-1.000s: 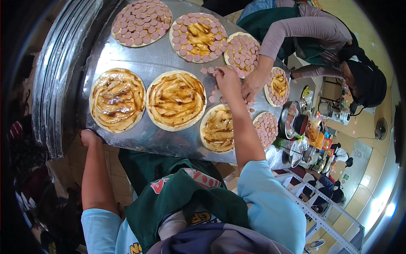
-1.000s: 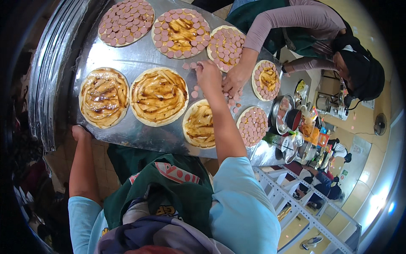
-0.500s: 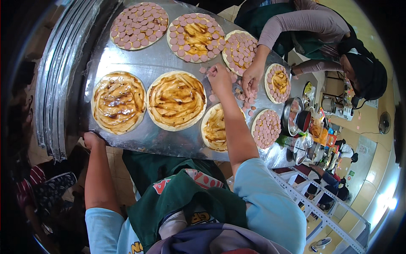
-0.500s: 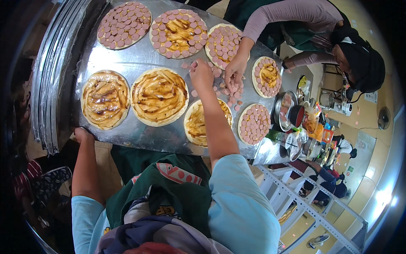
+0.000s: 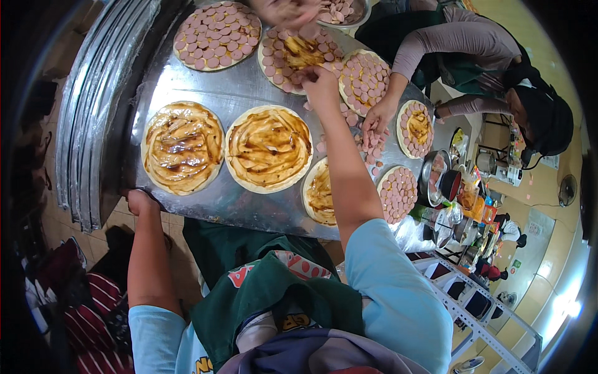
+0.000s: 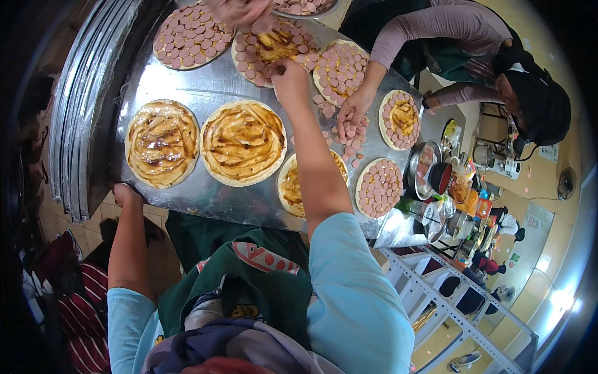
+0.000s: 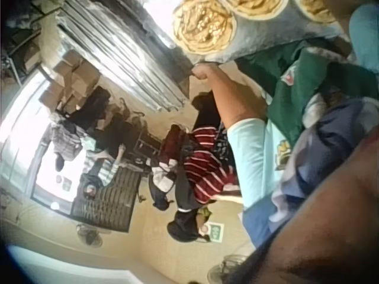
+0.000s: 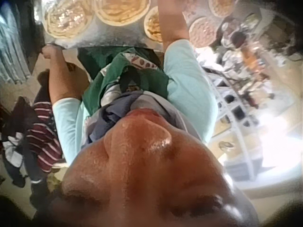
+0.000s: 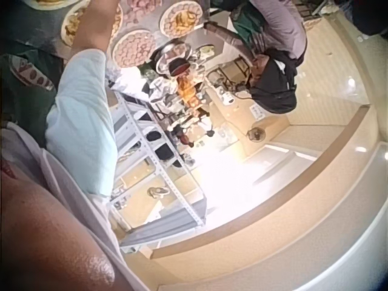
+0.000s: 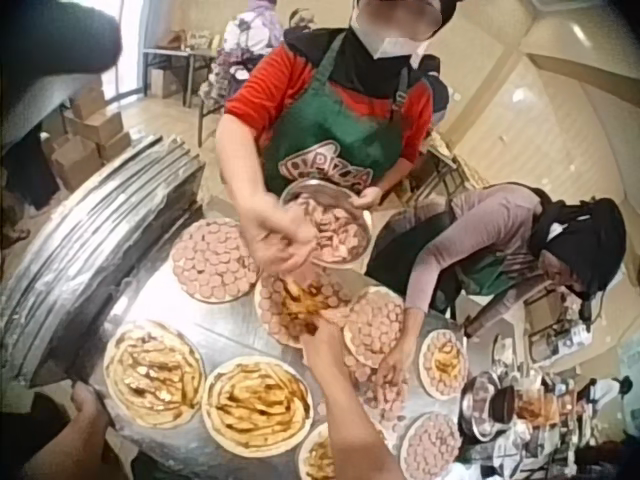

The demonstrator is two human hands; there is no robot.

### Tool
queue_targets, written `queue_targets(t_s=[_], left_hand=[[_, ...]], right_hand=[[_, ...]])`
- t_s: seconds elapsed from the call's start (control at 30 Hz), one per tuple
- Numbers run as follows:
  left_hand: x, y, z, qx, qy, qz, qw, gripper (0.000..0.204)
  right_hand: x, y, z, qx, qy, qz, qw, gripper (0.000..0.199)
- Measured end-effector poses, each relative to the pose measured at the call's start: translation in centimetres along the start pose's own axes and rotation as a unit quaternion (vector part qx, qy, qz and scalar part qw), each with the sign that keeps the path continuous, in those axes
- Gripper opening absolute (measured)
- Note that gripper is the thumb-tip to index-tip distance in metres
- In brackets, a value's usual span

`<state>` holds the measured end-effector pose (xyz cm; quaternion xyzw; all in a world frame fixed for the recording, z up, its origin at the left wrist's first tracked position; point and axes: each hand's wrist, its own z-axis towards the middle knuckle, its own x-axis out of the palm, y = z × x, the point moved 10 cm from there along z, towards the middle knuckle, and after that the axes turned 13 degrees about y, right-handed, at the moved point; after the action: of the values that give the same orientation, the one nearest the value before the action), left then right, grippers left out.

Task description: Assembling food items by placing sausage slices and other toppings onto circular dough bases on a metal table.

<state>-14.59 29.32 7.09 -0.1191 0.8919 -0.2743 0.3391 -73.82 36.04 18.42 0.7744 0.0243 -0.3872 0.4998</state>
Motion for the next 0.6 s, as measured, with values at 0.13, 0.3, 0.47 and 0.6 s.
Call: queue_targets(t_s=[0.13,0.3,0.47,0.6], left_hand=[[-0.2,0.3,0.2,-0.01,-0.002,-0.005,1.0,0.076],[0.7,-0.6,-2.5,-0.005,0.019,-0.018,1.0,0.075],[-0.2,-0.3,-0.9,0.004,0.0,0.003,1.0,0.076],[-0.2,-0.2,0.2,0.011,0.003,0.017,1.0,0.076]], right_hand=[[0.4,1.8,0.1,-0.032,-0.036,-0.126,0.991,0.015],[-1.9,1.1,0.1,-0.092,-0.104,-0.147,0.979,0.013],[-1.3,-0.3,0.3,0.03,-0.034,-0.057,0.997,0.01],[-1.9,1.7,-0.3,-0.034,-0.075,-0.214,0.973,0.009]])
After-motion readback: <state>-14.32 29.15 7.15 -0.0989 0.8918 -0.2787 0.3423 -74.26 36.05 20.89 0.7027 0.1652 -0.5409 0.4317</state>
